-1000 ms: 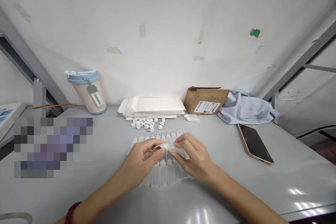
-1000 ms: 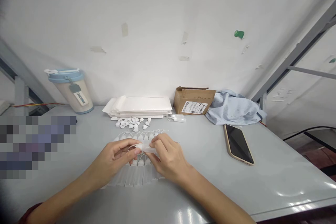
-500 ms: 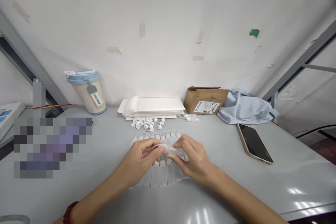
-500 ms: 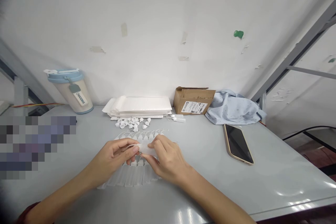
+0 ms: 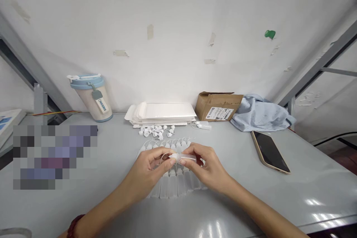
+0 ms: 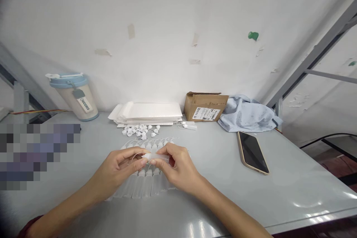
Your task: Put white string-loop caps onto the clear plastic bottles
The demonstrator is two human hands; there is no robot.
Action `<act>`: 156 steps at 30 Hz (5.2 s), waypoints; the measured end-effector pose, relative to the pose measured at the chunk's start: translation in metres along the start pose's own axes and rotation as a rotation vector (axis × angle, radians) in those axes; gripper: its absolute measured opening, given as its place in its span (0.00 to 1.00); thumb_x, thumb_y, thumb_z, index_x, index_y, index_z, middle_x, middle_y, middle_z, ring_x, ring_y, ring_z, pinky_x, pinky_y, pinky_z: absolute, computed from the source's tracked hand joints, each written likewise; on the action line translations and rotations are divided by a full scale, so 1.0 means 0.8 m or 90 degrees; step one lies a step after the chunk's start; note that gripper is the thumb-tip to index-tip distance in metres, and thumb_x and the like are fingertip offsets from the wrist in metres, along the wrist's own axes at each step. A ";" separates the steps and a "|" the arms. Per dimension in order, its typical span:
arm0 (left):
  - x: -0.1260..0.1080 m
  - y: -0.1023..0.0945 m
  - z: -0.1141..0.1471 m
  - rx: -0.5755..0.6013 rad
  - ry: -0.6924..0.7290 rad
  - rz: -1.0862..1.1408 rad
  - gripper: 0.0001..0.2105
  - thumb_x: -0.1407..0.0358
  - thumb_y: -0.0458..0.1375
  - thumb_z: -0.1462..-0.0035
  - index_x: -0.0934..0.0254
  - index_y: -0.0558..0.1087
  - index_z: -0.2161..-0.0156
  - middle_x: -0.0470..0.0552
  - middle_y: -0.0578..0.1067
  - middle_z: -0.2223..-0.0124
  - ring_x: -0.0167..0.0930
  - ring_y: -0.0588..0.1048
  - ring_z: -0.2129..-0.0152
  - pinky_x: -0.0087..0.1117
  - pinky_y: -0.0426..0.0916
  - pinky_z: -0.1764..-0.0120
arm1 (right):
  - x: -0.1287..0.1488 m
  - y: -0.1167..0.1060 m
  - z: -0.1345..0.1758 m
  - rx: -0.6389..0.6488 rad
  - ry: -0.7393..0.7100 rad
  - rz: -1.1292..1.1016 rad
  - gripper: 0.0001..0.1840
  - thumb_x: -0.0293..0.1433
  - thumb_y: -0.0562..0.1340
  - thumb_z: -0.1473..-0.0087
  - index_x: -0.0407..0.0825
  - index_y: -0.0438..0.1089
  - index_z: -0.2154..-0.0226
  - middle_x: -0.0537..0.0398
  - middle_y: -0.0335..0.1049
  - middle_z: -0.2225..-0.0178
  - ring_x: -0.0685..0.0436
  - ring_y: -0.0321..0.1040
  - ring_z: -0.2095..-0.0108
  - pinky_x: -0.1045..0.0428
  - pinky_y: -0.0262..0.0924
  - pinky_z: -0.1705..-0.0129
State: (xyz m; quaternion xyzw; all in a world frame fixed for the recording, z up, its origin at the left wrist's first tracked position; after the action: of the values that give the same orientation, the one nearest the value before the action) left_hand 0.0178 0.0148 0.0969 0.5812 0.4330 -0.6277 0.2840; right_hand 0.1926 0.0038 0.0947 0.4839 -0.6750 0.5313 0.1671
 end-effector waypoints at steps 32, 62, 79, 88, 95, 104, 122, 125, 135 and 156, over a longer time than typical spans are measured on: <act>0.002 0.002 -0.001 -0.015 -0.075 -0.005 0.12 0.56 0.54 0.45 0.64 0.70 0.72 0.43 0.67 0.78 0.25 0.66 0.79 0.27 0.65 0.72 | 0.003 0.003 0.004 -0.020 -0.039 -0.032 0.12 0.36 0.59 0.44 0.46 0.73 0.66 0.60 0.59 0.81 0.54 0.52 0.80 0.57 0.49 0.78; 0.050 -0.056 -0.040 -0.099 0.165 -0.504 0.16 0.68 0.43 0.40 0.62 0.70 0.54 0.53 0.69 0.47 0.37 0.63 0.48 0.44 0.61 0.47 | -0.108 -0.069 -0.037 -0.166 0.257 0.027 0.23 0.44 0.56 0.51 0.43 0.74 0.63 0.54 0.68 0.75 0.48 0.58 0.75 0.53 0.54 0.71; 0.058 -0.050 -0.053 -0.026 0.166 -0.530 0.17 0.64 0.43 0.38 0.63 0.74 0.57 0.54 0.70 0.49 0.38 0.61 0.49 0.45 0.59 0.47 | -0.148 -0.076 -0.037 -0.115 0.247 0.242 0.20 0.36 0.57 0.51 0.43 0.72 0.57 0.48 0.73 0.66 0.44 0.64 0.69 0.50 0.58 0.63; 0.053 -0.049 -0.051 -0.023 0.119 -0.504 0.17 0.62 0.42 0.38 0.62 0.74 0.61 0.53 0.70 0.50 0.38 0.61 0.49 0.44 0.60 0.49 | -0.141 -0.072 -0.036 -0.131 0.220 0.362 0.17 0.32 0.57 0.48 0.45 0.71 0.56 0.45 0.68 0.60 0.44 0.65 0.69 0.49 0.59 0.62; 0.053 -0.047 -0.051 -0.019 0.100 -0.501 0.20 0.60 0.40 0.37 0.63 0.74 0.63 0.54 0.70 0.50 0.39 0.60 0.49 0.47 0.58 0.48 | -0.132 -0.070 -0.035 -0.166 0.182 0.431 0.15 0.29 0.55 0.48 0.45 0.70 0.58 0.45 0.68 0.58 0.44 0.66 0.68 0.50 0.59 0.65; 0.054 -0.048 -0.052 -0.046 0.108 -0.475 0.19 0.60 0.42 0.38 0.63 0.73 0.70 0.53 0.71 0.53 0.39 0.61 0.49 0.45 0.59 0.49 | -0.097 -0.044 -0.034 -0.006 0.117 0.266 0.08 0.31 0.55 0.47 0.47 0.69 0.72 0.55 0.70 0.75 0.48 0.63 0.74 0.53 0.55 0.70; 0.032 -0.060 -0.029 -0.186 -0.115 0.091 0.14 0.58 0.59 0.49 0.62 0.75 0.58 0.54 0.75 0.54 0.36 0.72 0.56 0.41 0.61 0.49 | -0.077 -0.027 -0.026 0.080 0.233 0.292 0.13 0.38 0.56 0.48 0.48 0.64 0.77 0.55 0.70 0.77 0.48 0.62 0.76 0.54 0.48 0.75; 0.027 -0.056 -0.027 -0.194 -0.113 0.139 0.10 0.61 0.61 0.52 0.64 0.74 0.64 0.53 0.75 0.57 0.33 0.73 0.61 0.39 0.63 0.51 | -0.076 -0.027 -0.027 0.083 0.245 0.296 0.13 0.38 0.55 0.48 0.48 0.64 0.78 0.55 0.70 0.77 0.48 0.62 0.76 0.54 0.47 0.75; 0.021 -0.042 -0.019 -0.152 -0.142 0.101 0.11 0.59 0.59 0.48 0.62 0.71 0.62 0.47 0.74 0.68 0.28 0.72 0.70 0.33 0.66 0.59 | -0.081 -0.027 -0.026 0.070 0.250 0.338 0.11 0.35 0.56 0.51 0.49 0.58 0.80 0.58 0.63 0.80 0.50 0.56 0.79 0.54 0.45 0.77; 0.013 -0.010 -0.011 -0.057 -0.206 0.148 0.14 0.56 0.61 0.51 0.64 0.69 0.63 0.49 0.78 0.67 0.31 0.76 0.68 0.31 0.67 0.59 | -0.026 0.001 -0.002 -0.113 -0.250 0.314 0.07 0.25 0.58 0.46 0.46 0.61 0.62 0.48 0.65 0.66 0.45 0.64 0.66 0.53 0.62 0.71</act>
State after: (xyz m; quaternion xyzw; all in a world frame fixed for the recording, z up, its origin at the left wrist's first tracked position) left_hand 0.0134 0.0282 0.0889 0.5055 0.3390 -0.6561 0.4462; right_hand 0.2016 0.0147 0.0796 0.3824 -0.8348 0.3917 -0.0587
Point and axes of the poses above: each hand's wrist, its own z-axis away from the middle knuckle, its own y-axis out of the palm, x = y × z, the point moved 2 cm from there along -z, towards the middle knuckle
